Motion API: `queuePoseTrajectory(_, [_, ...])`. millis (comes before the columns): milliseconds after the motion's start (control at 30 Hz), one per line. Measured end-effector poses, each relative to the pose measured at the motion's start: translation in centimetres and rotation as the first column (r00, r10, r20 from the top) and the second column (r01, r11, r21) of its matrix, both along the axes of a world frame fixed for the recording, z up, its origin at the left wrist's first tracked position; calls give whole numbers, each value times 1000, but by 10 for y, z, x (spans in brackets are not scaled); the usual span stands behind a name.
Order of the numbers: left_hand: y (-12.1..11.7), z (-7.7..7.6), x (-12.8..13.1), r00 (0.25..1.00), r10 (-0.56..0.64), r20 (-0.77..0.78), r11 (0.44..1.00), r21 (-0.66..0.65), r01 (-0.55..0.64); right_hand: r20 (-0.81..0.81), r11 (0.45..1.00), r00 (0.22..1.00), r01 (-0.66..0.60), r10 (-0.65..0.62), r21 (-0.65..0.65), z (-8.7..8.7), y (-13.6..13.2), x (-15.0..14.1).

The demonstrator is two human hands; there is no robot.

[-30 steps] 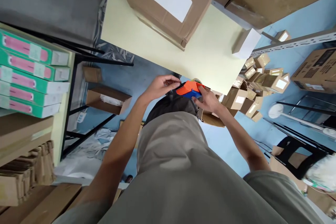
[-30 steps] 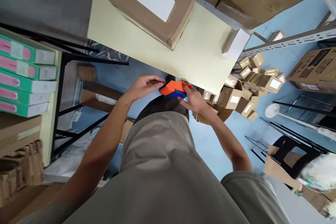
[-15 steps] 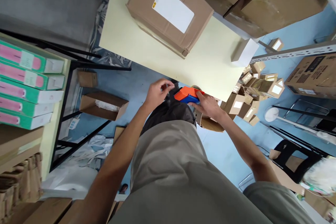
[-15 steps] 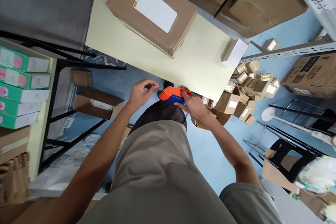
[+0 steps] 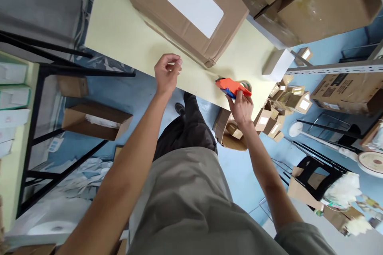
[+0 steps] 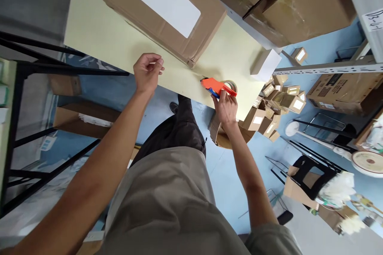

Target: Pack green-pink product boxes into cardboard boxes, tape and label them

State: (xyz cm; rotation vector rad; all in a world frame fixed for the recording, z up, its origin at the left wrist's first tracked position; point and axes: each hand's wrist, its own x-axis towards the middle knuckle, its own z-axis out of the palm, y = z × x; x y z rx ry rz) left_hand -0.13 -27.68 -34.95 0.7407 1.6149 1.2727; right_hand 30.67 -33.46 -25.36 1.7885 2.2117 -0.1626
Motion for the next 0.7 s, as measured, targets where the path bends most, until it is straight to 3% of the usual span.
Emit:
queuePoseTrajectory(133, [18,-13,6,995,61,78,998,0,-61,-69,988,997,43,-33,147,-25,3,-2])
queuePoseTrajectory(300, [32,-23,23,963,180,199,984,-50,-173,-80,986,991,116,-107,119,-32,-1,-12])
queuePoseTrajectory(400, [36,-19,36,929,247,275,967,-122,-222,-103,988,987,130,-122,78,-29,-7,-18])
queuePoseTrajectory(500, [41,-3,57,900,294,321,953,-166,-252,-123,990,985,130,-122,57,-27,-15,-20])
queuePoseTrajectory(600, [50,13,76,930,195,311,980,-99,-172,-132,989,983,135,-126,58,-25,-22,-23])
queuePoseTrajectory(700, [61,17,65,972,-2,236,998,54,-11,-165,993,980,115,-108,32,-22,-28,-41])
